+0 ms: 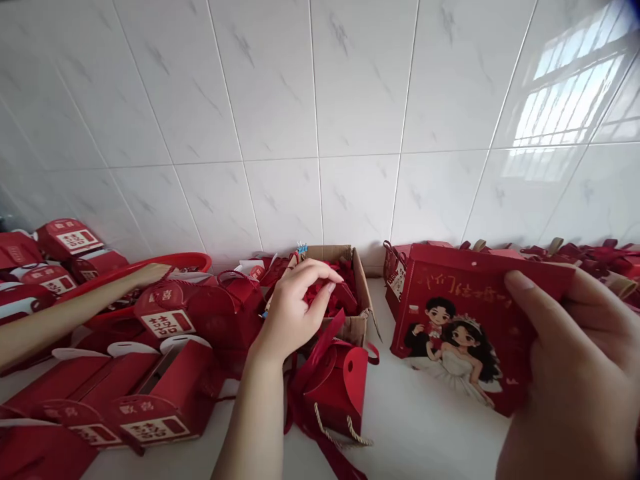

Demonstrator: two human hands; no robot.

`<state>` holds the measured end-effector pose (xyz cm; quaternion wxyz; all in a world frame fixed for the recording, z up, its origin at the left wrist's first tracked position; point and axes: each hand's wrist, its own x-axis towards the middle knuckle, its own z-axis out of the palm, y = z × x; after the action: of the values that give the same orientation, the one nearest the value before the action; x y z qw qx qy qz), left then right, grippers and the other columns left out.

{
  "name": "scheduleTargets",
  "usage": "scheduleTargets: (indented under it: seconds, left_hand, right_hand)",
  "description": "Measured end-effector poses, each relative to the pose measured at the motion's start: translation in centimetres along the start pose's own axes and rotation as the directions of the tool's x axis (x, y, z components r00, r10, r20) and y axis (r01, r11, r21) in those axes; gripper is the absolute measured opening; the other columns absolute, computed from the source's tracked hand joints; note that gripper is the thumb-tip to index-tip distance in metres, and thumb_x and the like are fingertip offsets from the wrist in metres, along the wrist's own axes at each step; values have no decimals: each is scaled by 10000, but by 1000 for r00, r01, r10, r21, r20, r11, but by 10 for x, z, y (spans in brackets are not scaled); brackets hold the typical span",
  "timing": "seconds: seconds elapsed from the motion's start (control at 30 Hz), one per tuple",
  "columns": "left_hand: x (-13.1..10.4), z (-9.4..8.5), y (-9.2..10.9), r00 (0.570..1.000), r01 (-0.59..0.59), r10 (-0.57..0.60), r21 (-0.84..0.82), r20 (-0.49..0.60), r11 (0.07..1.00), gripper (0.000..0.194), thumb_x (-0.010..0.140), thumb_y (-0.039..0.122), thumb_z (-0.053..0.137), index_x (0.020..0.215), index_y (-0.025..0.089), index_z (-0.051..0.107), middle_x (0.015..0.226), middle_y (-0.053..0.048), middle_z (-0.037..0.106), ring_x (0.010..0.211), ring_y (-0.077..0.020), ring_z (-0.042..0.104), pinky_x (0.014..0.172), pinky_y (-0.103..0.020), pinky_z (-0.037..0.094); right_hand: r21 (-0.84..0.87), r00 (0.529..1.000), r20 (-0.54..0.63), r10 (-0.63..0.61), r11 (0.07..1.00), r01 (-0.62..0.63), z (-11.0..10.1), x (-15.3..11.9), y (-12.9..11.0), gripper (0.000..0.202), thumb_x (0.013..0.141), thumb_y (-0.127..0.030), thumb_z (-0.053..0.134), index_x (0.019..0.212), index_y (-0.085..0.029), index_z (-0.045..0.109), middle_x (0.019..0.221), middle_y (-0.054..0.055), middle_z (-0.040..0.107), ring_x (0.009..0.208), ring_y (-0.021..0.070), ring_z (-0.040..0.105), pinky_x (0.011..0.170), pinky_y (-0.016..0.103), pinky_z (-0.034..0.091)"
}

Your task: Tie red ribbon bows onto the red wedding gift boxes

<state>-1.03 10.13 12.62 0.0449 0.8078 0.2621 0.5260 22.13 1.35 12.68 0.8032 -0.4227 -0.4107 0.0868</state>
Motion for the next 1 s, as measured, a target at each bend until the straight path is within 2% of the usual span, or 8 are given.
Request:
scheduleTargets:
  seconds: [0.1,0.2,0.3,0.4,0.5,0.6,0.77,1.0]
  left_hand:
    - [3,13,-22,997,59,-55,84,-52,995,140,873,80,537,889,178,635,901,-46,641,880,-171,608,821,-333,504]
    - [5,21,-30,985,120,-129,-79,-111,990,101,872,102,556,892,168,631,916,-52,624,892,-169,615,807,-313,523]
    - [6,19,-18,991,116,-134,-392,-18,913,60,868,108,587,873,164,608,886,-37,602,855,-145,639,794,-277,544]
    - [5,15,2,997,68,-33,-609,69,790,100,865,69,587,832,162,575,853,-19,572,811,-135,663,754,-264,575]
    - [1,12,16,993,70,20,-728,114,682,141,868,32,568,828,165,551,848,-13,559,790,-132,666,724,-273,591]
    - [-2,14,23,984,113,34,-766,174,633,124,881,52,570,847,167,535,843,-16,566,788,-134,662,720,-277,580]
    - [-4,16,30,984,117,26,-751,176,650,161,889,73,570,848,187,463,840,-11,589,747,-105,631,665,-226,548]
    - [-4,12,40,985,30,67,-550,156,835,293,844,-8,574,735,187,385,863,5,622,802,-80,606,700,-172,523]
  right_hand:
    - [10,994,-77,82,997,-81,7,3,1,126,736,-258,764,852,-222,732,682,23,597,541,146,539,457,281,444]
    - [-5,994,-92,50,999,-51,7,7,5,98,725,-245,768,796,-202,715,695,23,603,570,140,537,501,285,459]
    - [-43,999,-22,28,999,-28,4,12,10,118,734,-275,767,805,-206,702,690,14,593,577,137,529,493,270,428]
    - [-118,996,91,3,993,8,2,13,14,144,760,-311,746,855,-216,694,682,5,582,549,131,508,458,257,365]
    - [-137,974,222,-55,987,87,4,8,14,116,795,-309,709,840,-213,663,690,-1,576,553,123,486,467,252,375]
    - [-126,940,321,-115,979,162,8,0,10,73,827,-276,670,816,-209,641,669,-8,566,539,115,472,451,237,363]
    - [-97,830,507,-232,941,323,11,-8,1,50,866,-199,601,883,-200,649,684,12,601,553,126,507,452,249,372]
    - [-76,735,611,-293,903,423,10,-13,-4,119,866,-88,557,901,-195,599,707,-10,582,566,85,490,485,211,395]
